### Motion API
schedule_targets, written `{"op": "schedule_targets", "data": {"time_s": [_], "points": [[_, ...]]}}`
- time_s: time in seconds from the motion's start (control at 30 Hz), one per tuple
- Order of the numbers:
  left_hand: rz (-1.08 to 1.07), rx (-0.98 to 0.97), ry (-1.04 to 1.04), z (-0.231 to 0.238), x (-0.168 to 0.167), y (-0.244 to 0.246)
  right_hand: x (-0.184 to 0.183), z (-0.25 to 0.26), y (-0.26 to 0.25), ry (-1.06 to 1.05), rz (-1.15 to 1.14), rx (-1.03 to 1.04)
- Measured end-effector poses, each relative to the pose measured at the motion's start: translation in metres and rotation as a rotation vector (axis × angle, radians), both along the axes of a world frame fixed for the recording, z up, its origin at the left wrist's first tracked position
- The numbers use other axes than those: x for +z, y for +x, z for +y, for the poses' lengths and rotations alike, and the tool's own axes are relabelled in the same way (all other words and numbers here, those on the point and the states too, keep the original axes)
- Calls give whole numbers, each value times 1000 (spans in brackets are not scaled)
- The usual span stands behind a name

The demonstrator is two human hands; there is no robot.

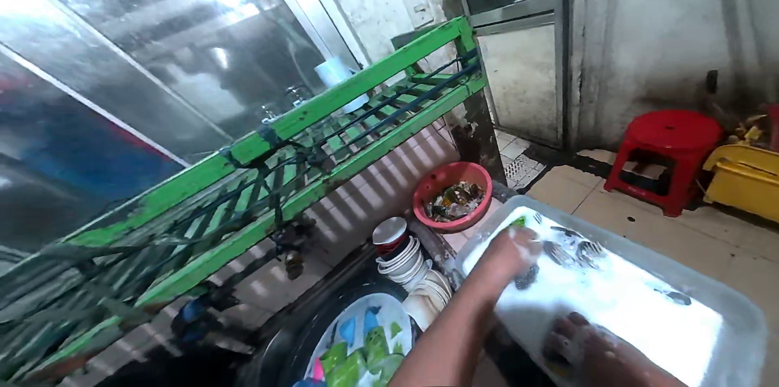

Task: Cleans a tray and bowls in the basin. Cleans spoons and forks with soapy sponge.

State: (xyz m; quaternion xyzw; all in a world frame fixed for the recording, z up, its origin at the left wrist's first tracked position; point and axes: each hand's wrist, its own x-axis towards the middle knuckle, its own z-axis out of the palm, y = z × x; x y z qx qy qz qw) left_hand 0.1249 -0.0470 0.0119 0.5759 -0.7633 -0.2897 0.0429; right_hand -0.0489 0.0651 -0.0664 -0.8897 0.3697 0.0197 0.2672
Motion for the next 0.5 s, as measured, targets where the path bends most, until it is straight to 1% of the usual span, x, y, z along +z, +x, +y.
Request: {"op": "schedule_targets", "data": {"time_s": [0.07, 0.1, 0.13, 0.17, 0.27, 0.33, 0.4, 0.5], "points": [[-279, 95, 127, -8, -18, 18, 5, -1, 2, 9, 20, 8], [-342, 121, 198, -6, -28, 25, 6, -2, 2, 13, 30, 4], [-356, 131, 234, -4, -41, 31, 5, -2, 3, 8, 38, 2], [-344, 140, 222, 1, -53, 33, 2, -3, 4, 2, 39, 2], [-323, 145, 169, 9, -65, 26, 1, -2, 5, 7, 38, -11], [-369, 150, 193, 9, -55, 18, 7, -1, 5, 24, 36, -22], [-417, 156, 217, 5, -36, 10, 10, -1, 3, 24, 5, -75], [-376, 158, 307, 0, -6, 14, 23, -5, 0, 155, -98, -284]]}}
